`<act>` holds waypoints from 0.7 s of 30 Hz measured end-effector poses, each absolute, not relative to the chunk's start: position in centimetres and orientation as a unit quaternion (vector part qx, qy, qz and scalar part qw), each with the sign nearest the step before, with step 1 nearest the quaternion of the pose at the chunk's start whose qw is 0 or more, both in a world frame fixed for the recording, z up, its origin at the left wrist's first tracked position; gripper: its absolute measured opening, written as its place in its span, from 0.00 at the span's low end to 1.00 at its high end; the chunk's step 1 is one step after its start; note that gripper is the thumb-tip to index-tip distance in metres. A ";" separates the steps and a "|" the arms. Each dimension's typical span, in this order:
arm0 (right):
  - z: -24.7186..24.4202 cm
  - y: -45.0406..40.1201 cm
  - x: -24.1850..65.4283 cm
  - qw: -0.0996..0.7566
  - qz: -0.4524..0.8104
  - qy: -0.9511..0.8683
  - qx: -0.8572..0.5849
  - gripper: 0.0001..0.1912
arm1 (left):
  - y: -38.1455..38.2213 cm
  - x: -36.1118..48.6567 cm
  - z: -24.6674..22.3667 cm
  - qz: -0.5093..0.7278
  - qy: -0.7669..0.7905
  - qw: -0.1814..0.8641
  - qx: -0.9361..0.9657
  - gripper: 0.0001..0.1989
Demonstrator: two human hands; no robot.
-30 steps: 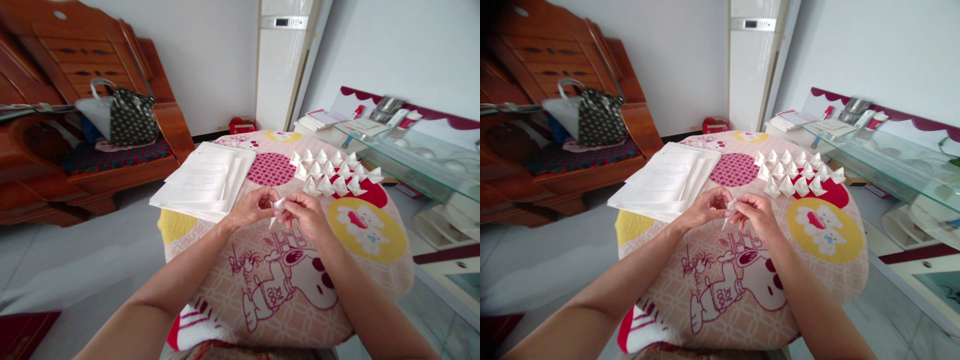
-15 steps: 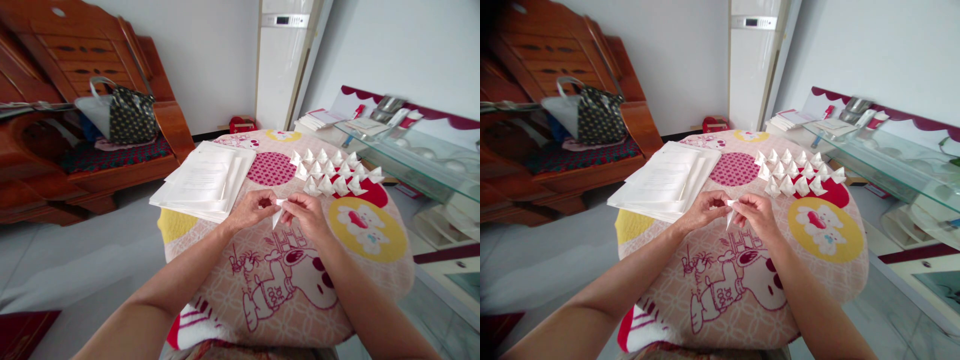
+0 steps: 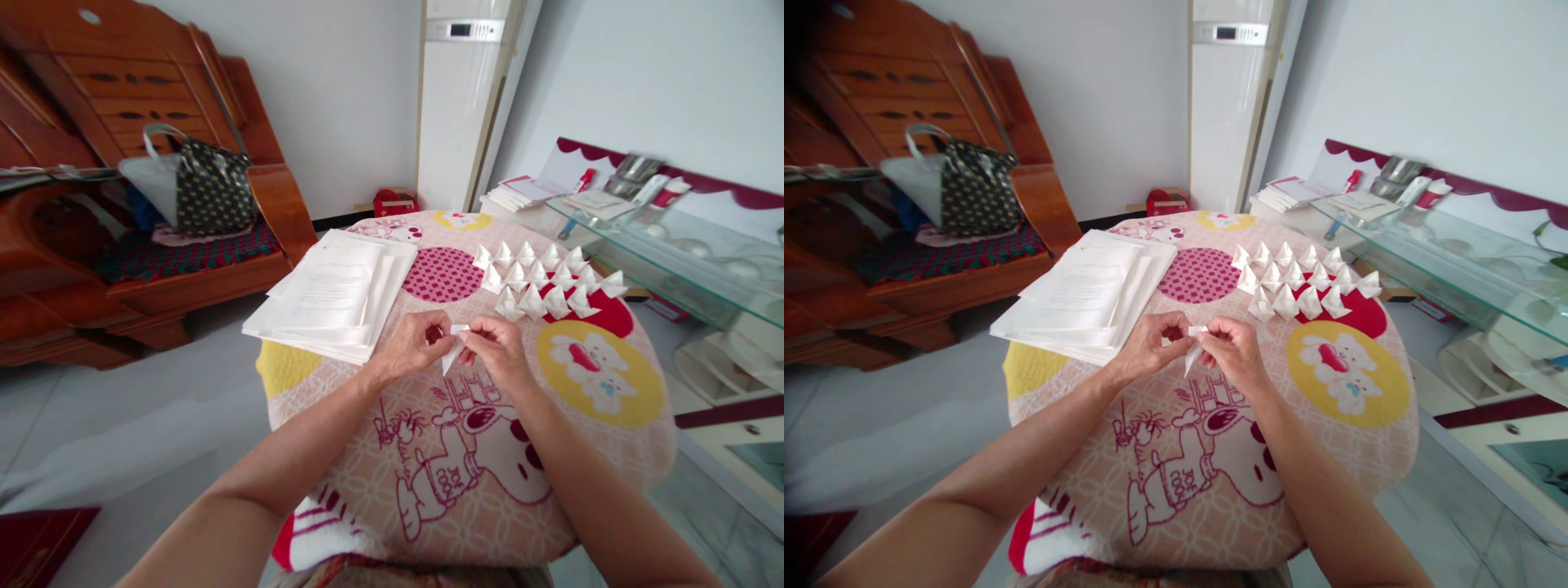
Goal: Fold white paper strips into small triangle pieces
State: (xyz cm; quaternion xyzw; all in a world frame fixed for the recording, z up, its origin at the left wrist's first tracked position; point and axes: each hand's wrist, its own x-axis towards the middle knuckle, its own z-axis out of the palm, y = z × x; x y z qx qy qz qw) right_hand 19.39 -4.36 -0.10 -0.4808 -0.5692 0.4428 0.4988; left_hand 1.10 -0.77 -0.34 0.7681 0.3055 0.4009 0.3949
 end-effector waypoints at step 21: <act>-0.1 -4.3 18.9 0.494 0.420 -0.558 -0.518 0.09 | -1.5 1.1 0.3 0.365 0.333 0.293 0.819 0.07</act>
